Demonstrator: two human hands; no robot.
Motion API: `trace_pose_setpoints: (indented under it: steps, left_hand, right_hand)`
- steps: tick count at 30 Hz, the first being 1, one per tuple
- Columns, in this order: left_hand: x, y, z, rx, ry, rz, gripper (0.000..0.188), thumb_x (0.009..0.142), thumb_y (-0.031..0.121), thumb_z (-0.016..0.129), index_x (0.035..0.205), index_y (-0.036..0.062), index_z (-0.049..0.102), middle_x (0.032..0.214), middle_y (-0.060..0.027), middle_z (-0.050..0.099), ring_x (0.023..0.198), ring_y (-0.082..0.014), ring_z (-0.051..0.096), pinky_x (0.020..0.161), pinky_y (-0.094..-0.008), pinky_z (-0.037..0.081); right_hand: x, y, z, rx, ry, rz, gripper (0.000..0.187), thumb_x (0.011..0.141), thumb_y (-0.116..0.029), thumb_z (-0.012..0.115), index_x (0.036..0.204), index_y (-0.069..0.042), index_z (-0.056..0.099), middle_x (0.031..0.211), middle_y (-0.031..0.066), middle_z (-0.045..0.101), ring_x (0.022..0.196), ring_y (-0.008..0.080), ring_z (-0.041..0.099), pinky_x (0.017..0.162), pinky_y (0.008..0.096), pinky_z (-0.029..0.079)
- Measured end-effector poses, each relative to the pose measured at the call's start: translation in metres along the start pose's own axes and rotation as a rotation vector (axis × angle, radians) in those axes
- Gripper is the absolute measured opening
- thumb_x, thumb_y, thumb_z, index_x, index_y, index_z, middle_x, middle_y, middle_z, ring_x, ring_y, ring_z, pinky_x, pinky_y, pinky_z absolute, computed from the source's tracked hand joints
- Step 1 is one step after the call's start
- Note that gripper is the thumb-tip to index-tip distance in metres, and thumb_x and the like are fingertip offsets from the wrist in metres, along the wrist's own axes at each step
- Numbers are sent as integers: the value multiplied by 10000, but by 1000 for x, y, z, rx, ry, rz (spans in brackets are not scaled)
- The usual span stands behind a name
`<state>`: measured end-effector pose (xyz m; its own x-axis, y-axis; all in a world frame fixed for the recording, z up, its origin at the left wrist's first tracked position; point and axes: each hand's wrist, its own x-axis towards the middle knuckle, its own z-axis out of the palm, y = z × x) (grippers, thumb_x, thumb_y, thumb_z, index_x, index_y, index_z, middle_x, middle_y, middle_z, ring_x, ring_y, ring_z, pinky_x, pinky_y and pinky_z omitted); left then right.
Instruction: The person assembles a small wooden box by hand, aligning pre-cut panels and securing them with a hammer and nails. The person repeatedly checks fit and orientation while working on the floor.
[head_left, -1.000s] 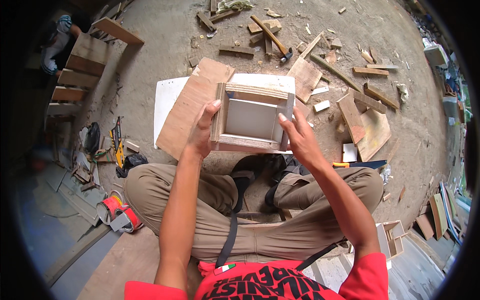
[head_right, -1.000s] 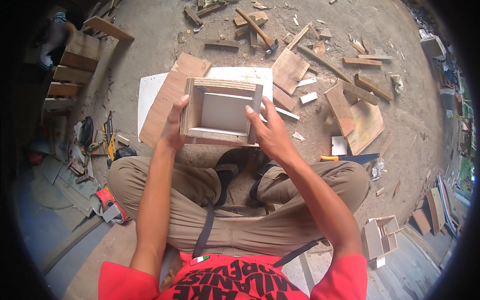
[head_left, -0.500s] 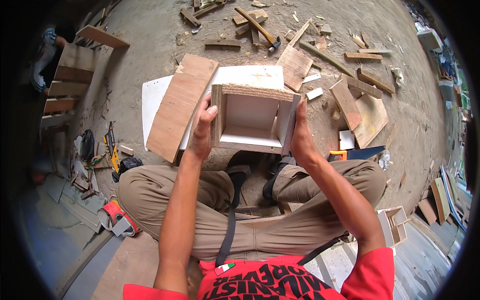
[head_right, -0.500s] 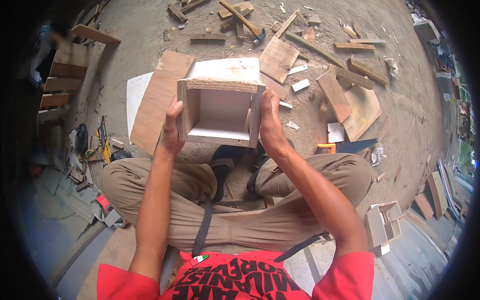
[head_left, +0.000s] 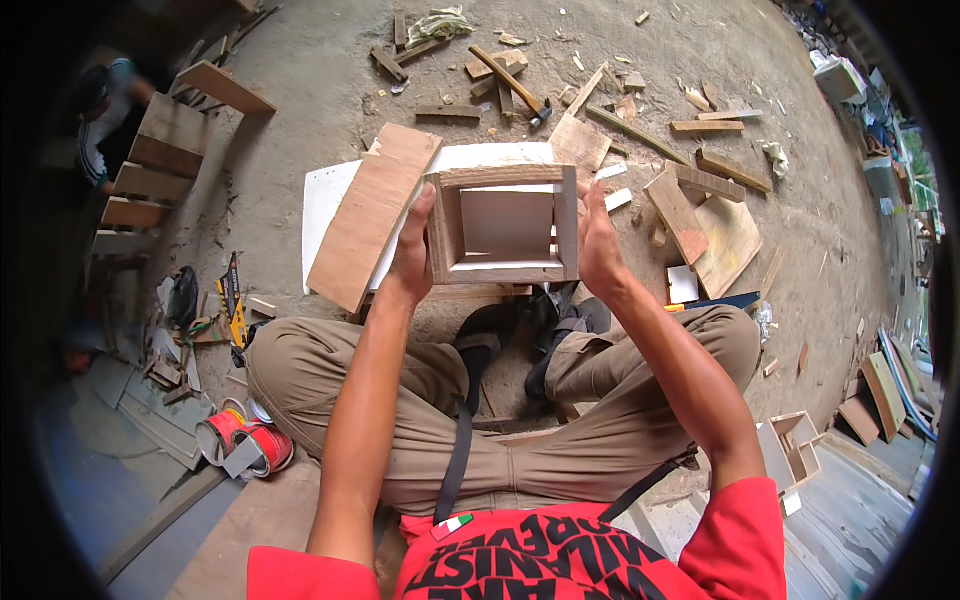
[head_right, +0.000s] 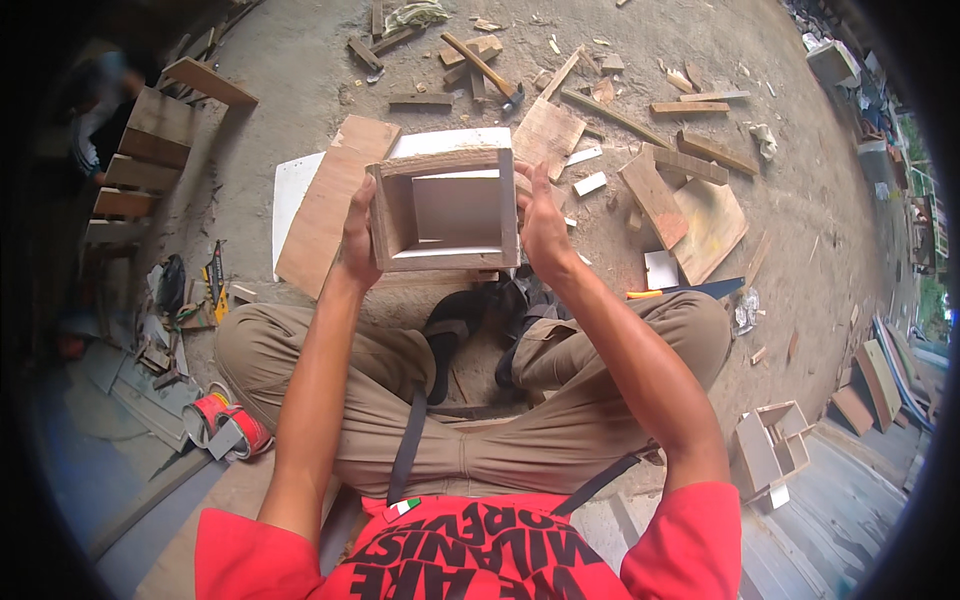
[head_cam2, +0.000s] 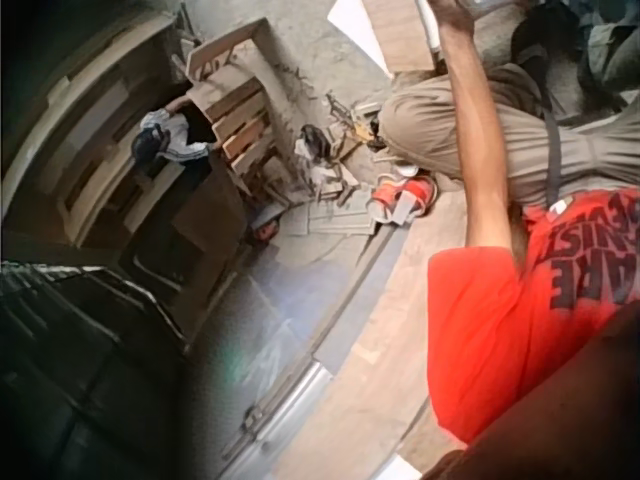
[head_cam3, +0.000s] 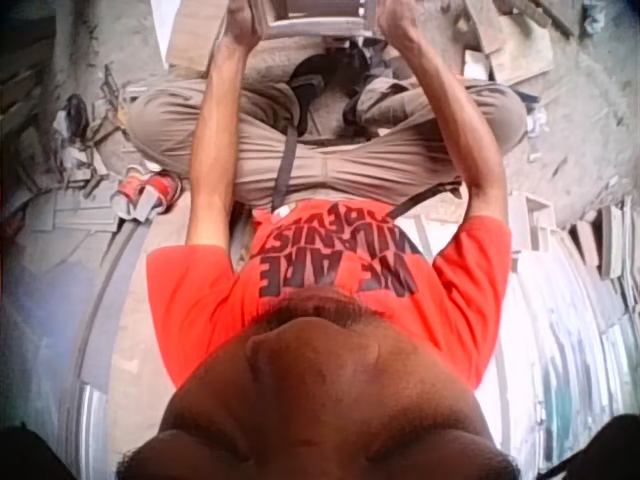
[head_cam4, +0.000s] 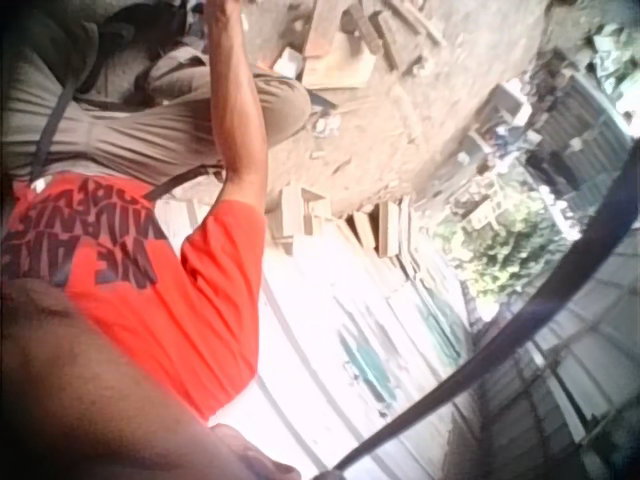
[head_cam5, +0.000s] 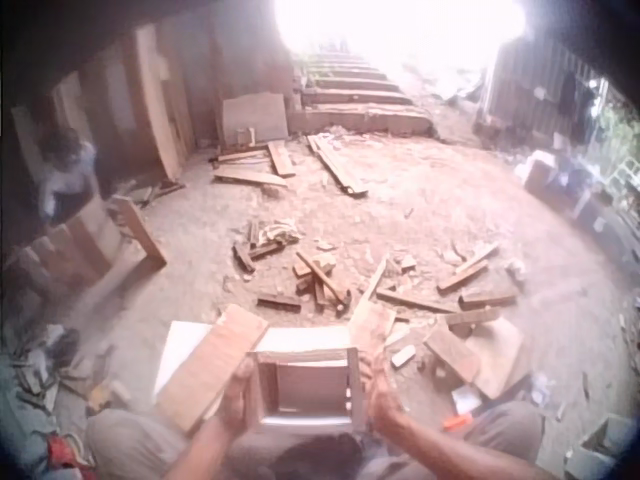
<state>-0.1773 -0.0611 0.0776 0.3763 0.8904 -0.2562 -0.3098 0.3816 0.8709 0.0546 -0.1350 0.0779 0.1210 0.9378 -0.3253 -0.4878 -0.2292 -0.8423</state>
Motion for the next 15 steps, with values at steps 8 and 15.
trace_pose_setpoints:
  steps: [8,15]
  left_hand:
    - [-7,16,6,-371,-86,-59,592,964,556,384,1243,68,569,1105,-82,651,1013,-194,648,896,-351,541]
    - [-12,27,6,-377,-257,-106,662,932,608,406,1240,46,573,1103,-127,668,987,-219,666,794,-390,584]
  right_hand:
    - [-2,-25,15,194,-5,107,493,1088,-361,320,1428,-28,447,1308,86,602,1082,158,624,906,285,525]
    - [-4,-25,7,115,-162,175,641,1023,-532,418,1453,-57,432,1338,81,583,1120,184,618,917,355,542]
